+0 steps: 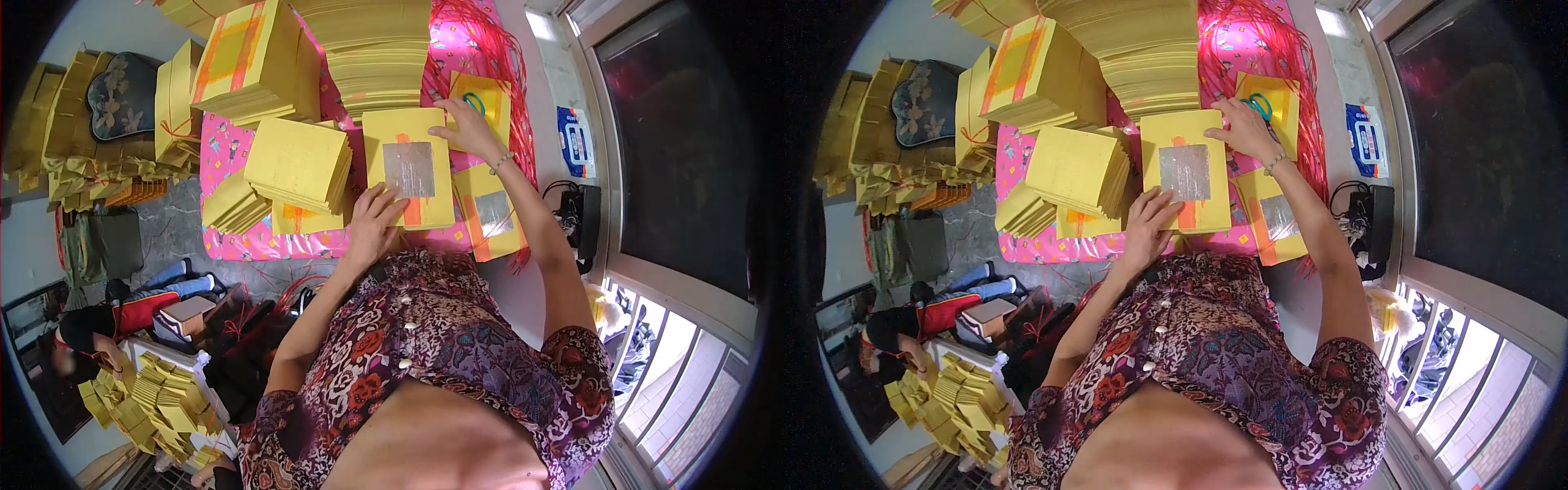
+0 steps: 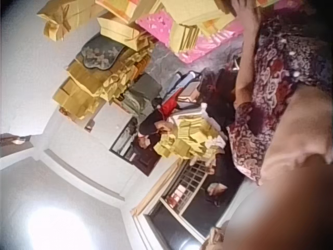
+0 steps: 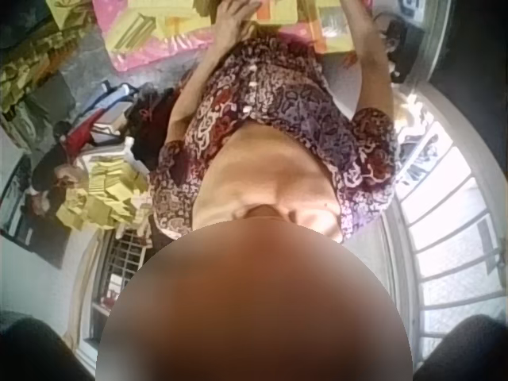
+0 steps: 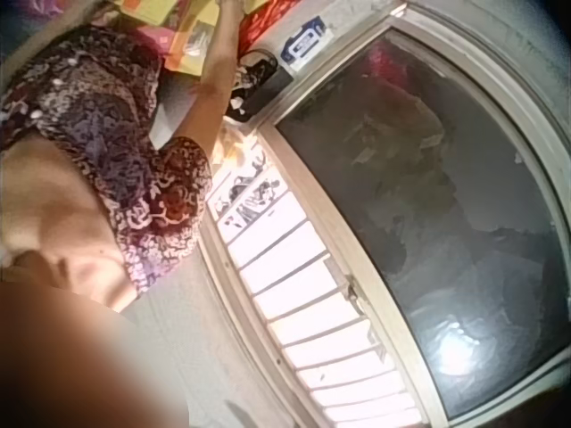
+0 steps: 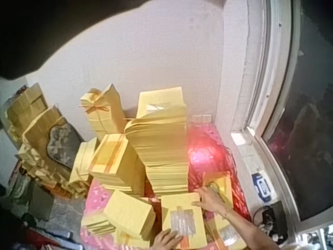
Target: Apply silver or gold foil squares onto stacks of yellow joss paper.
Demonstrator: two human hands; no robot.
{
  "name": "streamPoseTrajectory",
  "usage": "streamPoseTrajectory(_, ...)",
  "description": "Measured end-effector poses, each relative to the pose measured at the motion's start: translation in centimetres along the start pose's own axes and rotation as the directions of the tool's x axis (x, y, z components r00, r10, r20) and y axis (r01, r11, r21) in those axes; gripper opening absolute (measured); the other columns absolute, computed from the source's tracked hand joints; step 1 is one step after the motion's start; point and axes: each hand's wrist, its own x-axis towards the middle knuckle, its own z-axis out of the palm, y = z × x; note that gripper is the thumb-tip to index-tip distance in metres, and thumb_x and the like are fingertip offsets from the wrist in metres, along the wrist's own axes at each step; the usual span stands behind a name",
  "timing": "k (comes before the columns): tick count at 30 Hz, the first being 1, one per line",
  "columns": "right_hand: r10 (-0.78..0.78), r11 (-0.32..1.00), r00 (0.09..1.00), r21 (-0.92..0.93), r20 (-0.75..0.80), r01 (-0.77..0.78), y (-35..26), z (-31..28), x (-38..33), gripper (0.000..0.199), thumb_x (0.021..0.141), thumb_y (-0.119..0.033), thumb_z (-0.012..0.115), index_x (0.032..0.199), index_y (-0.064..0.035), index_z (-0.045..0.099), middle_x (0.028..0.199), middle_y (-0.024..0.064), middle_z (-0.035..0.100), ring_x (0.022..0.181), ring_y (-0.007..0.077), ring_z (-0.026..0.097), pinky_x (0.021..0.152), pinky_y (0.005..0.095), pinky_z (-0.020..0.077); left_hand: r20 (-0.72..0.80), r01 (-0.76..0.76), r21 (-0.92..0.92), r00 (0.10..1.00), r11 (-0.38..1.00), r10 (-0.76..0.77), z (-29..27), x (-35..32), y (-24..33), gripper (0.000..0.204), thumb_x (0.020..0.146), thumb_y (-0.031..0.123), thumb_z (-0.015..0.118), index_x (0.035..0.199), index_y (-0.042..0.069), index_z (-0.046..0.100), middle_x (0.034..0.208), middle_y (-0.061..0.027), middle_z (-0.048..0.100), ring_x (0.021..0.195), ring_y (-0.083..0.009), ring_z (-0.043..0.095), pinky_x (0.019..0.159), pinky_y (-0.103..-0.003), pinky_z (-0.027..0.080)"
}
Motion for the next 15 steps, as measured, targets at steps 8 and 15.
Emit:
streamPoseTrajectory(8,-0.003,0.999,1.000,0.036,0.009,0.003,0.6,0.5,0.1,0.056,0.085,-0.038,0.075,0.127,-0.0058,0.057,0.124,0.0157,0.060,0.119,0.0331,0.056,0.100,0.0413,0.0450,0.020,0.006,0.002,1.000,1.000,-0.006,0.0,-0.1,-0.2,0.063,0.065,0.003,0.077,0.125,0.014,0.065,0.136,-0.0097,0.055,0.131,-0.0361,0.044,0.110,-0.050,0.038)
streamPoseTrajectory(15,-0.106,0.992,0.990,0.064,-0.098,0.113,1.5,1.5,0.4,0.053,0.083,-0.037,0.075,0.124,-0.0070,0.058,0.109,0.0141,0.060,0.104,0.0340,0.058,0.089,0.0428,0.0472,0.024,-0.005,0.034,1.000,0.999,0.004,0.1,-0.1,-0.4,0.067,0.065,0.001,0.076,0.129,0.016,0.063,0.138,-0.0099,0.053,0.132,-0.0369,0.043,0.109,-0.050,0.038)
